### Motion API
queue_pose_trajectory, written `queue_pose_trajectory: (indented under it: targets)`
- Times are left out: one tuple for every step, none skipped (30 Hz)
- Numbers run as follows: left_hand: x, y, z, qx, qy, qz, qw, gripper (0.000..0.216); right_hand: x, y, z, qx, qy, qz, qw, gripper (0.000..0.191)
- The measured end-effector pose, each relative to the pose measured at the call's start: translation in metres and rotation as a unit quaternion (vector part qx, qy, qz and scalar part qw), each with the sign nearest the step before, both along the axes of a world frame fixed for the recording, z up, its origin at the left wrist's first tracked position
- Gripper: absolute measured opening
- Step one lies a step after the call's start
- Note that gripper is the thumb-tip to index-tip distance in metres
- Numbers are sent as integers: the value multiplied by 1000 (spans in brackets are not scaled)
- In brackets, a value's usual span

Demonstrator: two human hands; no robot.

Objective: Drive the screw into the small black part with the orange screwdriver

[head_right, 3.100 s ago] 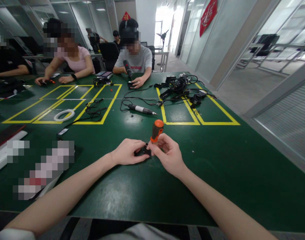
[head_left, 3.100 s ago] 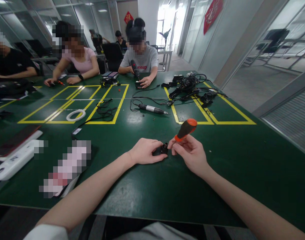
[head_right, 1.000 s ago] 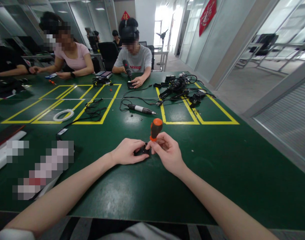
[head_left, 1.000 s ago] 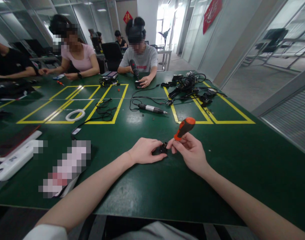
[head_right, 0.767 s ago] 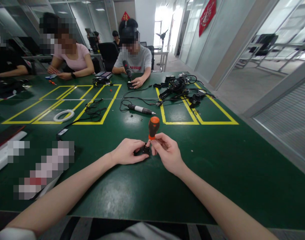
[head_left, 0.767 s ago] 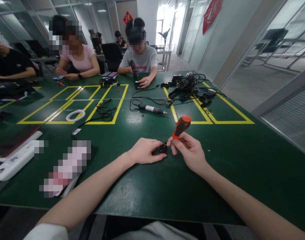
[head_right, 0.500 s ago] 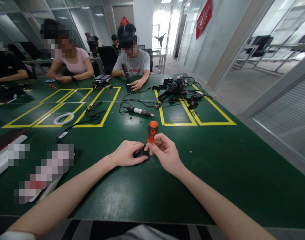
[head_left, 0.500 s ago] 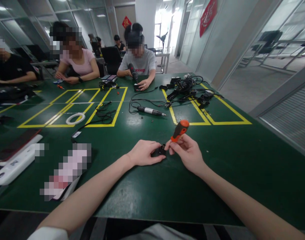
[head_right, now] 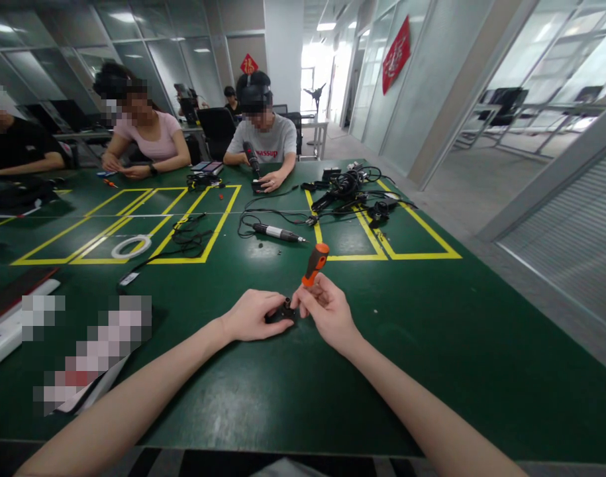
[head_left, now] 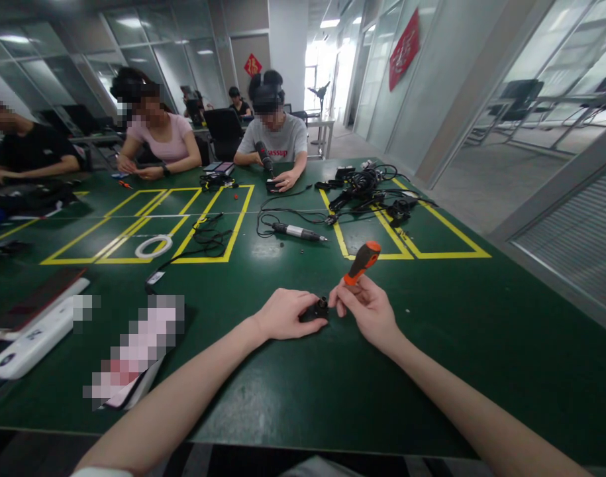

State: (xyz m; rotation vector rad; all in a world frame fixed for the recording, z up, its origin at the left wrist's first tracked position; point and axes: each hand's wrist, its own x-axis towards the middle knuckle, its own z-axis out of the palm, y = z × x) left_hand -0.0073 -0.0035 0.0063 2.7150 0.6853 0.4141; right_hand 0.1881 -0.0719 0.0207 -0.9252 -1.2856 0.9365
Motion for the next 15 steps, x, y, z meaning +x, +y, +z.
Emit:
queue_pose_trajectory:
  targets:
    - [0,0,0,0,0,0,1000,29,0,0,1,2,-8,-6,1000,41]
    - [0,1,0,-1,0,0,1000,30,0,0,2,5,-20,-11,1000,41]
    - [0,1,0,-2,0,1,1000,30,0,-1,3,10,-31,-16,999,41]
    - [0,1,0,-3,0,1,1000,31,0,-1,4,14,-41,-19,999,41]
    - [0,1,0,-4,0,1,1000,31,0,-1,4,15,-46,-20,999,41]
    - [0,1,1,-5,0,2,1000,32,0,-1,5,15,-46,-20,999,40]
    - [0,1,1,-6,-1,3,1000,31,0,-1,4,12,-41,-20,999,40]
    - [0,1,1,-6,-1,3,1000,31,0,0,4,6,-32,-20,999,39]
    - [0,1,1,-7,-1,4,1000,31,0,0,3,-2,-23,-21,1000,39]
    - [0,1,2,-8,-1,4,1000,30,0,1,3,-9,-12,-21,1000,39]
    - [0,1,1,-9,-2,5,1000,31,1,2,2,-15,-2,-20,1000,39]
    - [0,1,1,-9,-3,5,1000,31,1,2,1,-20,7,-19,1000,40]
    - [0,2,1,-10,-3,5,1000,32,2,3,1,-24,14,-17,999,41]
    - [0,2,1,-10,-4,5,1000,33,2,3,1,-25,18,-14,999,41]
    - [0,2,0,-10,-4,5,1000,33,2,3,1,-24,18,-9,1000,41]
